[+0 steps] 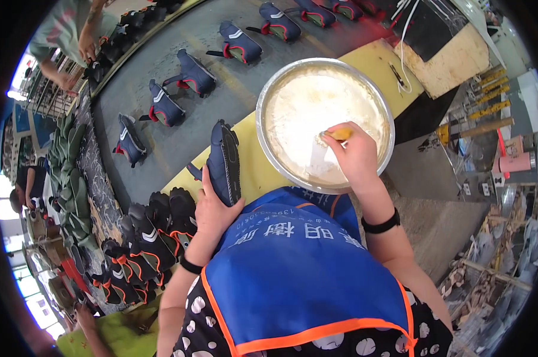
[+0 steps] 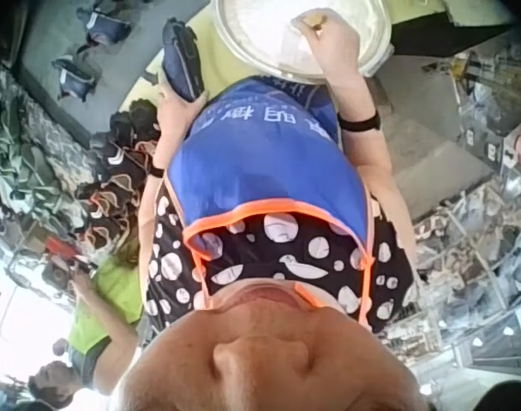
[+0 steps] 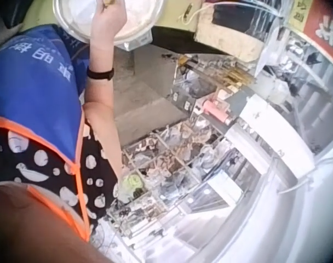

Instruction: Applying glue to shoe soles and insoles using a brush in a manufacturing line.

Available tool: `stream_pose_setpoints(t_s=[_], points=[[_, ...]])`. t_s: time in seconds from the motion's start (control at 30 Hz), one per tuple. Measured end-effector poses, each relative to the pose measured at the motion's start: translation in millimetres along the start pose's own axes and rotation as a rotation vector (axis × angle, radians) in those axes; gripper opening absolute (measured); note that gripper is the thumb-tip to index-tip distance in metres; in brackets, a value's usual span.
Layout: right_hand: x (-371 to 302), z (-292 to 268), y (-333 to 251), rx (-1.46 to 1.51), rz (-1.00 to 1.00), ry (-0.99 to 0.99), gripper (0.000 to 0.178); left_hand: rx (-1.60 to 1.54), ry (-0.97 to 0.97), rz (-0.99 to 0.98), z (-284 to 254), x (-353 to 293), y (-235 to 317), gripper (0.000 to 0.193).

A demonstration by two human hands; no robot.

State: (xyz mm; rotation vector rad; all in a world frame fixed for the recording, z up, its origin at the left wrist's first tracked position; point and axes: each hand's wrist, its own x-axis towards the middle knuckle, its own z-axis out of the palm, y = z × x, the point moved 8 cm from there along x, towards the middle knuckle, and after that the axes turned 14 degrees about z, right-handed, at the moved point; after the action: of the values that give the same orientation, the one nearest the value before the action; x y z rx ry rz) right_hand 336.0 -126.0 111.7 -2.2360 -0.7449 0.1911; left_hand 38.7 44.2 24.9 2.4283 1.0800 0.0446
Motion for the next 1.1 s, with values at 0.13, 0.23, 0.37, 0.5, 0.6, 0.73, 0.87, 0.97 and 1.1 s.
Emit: stream_pose_setpoints(t_s=[0.13,0.23,0.37,0.5,0.6,0.73,0.87,0.97,1.1], points=[[0,10,-1,-0.114,-0.01,-0.103,0.016,-0.52,0.191,0.215,16,16,-36,0.104],[0,-22,-25,0.069,0.036,-0.065,0.012,-1.298,-0.084,-0.107,1,10,-38,0.105],[-9,-66,-49,0.38,-0.137,0.166,0.012,-1.537,-0.075,0.09,-40,-18,0,0.101],[-3,-42,-20,0.387,-0.066,0.096,0.015,-1.674,-0.245,0.035,-53,-30,31,0.106],[-4,-28,-3,0.405,0.048,0.019,0.014,-1.561,-0.315,0.011,-52,-16,45,0.097],[-10,-53,-24,0.266,-0.149,0.206,0.013,-1.262,-0.316,0.204,-60,1,58,0.084],[-12,-57,-29,0.058,-0.188,0.18,0.014,-1.073,-0.476,0.229,-63,7,80,0.077],[-33,-68,-71,0.181,-0.37,0.151,0.013,-1.067,-0.57,0.239,-64,10,96,0.076],[-51,-53,-100,0.175,-0.605,-0.064,0.017,-1.04,-0.621,0.245,-59,8,104,0.076]])
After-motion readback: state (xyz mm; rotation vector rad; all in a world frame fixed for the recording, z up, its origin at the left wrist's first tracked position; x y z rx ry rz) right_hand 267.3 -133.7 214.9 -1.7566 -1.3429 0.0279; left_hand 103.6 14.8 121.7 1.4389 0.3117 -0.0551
